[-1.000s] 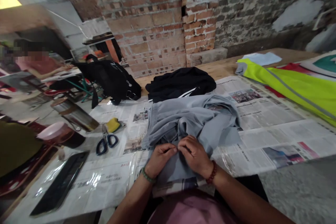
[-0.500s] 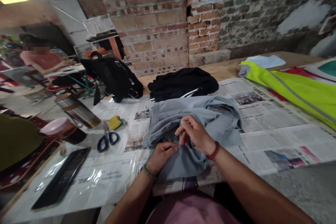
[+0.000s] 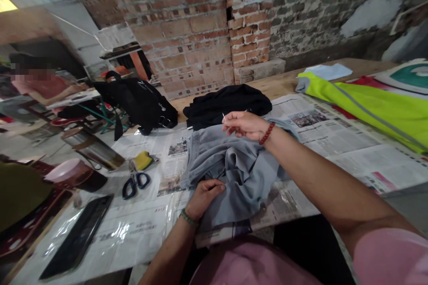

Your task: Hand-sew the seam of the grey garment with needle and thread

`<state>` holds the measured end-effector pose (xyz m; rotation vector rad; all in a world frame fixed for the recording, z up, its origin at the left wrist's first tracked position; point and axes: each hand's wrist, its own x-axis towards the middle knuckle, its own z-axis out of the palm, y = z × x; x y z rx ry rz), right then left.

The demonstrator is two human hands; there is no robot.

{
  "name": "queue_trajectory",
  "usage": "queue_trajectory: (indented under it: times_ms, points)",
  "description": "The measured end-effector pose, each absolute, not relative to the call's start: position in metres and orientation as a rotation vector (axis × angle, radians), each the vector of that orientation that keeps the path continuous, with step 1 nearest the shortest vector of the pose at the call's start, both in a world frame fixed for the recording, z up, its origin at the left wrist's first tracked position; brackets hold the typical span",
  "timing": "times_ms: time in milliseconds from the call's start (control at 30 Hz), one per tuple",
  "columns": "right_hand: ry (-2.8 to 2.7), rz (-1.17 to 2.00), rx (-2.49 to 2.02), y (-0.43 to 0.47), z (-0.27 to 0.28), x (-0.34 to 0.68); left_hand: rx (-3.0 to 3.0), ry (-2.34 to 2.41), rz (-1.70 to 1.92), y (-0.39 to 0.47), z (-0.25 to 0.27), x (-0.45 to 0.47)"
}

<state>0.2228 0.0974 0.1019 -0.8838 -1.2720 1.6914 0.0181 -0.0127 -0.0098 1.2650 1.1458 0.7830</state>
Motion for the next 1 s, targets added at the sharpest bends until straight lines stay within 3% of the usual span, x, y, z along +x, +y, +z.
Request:
queue_trajectory:
  times_ms: [100,300,667,1000]
  points:
    - [-1.341,1.602,-0.928,0.108,0.112,0.234,1.281,1.168,0.775,-0.012,-0.01,0.018]
    - [-1.231,1.793,-0.788,0.106,0.13,0.247,1.3,1.164,0.757,-0.011,-0.011,0.018]
    - [-1.276,1.183,-0.753,0.127,0.156,0.24,1.275,1.17,0.762,-0.011,-0.007,0.018]
    - [-1.294,1.094,-0.725,0.141,0.169,0.246,1.248,1.165,0.781,-0.011,-0.003,0.019]
